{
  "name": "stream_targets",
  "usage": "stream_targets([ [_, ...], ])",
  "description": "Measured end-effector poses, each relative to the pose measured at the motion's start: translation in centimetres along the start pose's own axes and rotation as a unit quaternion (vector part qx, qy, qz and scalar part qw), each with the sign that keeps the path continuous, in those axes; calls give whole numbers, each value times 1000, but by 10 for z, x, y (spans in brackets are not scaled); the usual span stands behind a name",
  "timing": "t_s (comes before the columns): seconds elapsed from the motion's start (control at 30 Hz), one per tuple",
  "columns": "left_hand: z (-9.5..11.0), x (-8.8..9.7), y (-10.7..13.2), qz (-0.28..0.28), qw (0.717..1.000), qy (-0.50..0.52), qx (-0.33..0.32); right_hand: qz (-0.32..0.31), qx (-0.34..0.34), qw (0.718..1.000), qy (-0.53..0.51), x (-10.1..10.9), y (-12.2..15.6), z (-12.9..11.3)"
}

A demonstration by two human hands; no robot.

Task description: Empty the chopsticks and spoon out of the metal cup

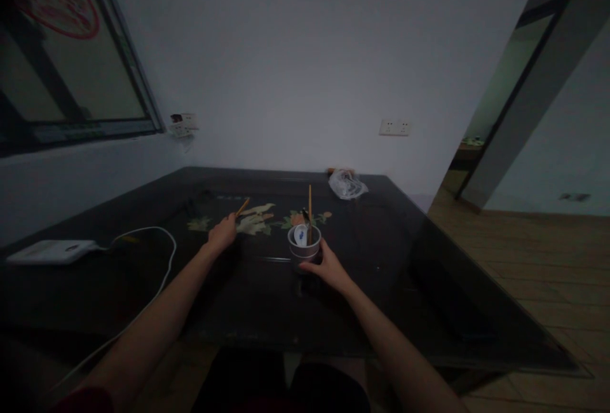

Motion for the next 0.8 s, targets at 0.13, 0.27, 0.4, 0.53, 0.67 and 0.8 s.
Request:
stream_targets([
  [0.13, 0, -10, 1, -15, 999, -35, -4, -1, -1, 1000, 0, 0, 0, -2],
  [0.27, 5, -11, 2, 4, 998, -53, -24, -2, 1, 1000, 4, -2, 1, -7],
  [0.4, 10, -14, 4, 23, 998, -56, -28, 1, -3, 1000, 3, -3, 3, -11],
  [0.53, 13, -15, 4, 39, 997, -59, -30, 6, -4, 1000, 4, -4, 3, -14],
  [0.67, 10, -15, 4, 38, 997, -60, -29, 2, 1, 1000, 3, -3, 3, -14],
  [0.8, 5, -15, 1, 32, 998, -43, -30, 6, 2, 1000, 19, -1, 2, -10],
])
Point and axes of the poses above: each hand's wrist, its own y-axis away from the middle knuckle, its own x-axis out of the back of the hand, z = x × y, the point moved 6 cm from there along -y, towards the middle knuckle, and after that the axes turned 2 degrees about z, right-handed, at the moved point
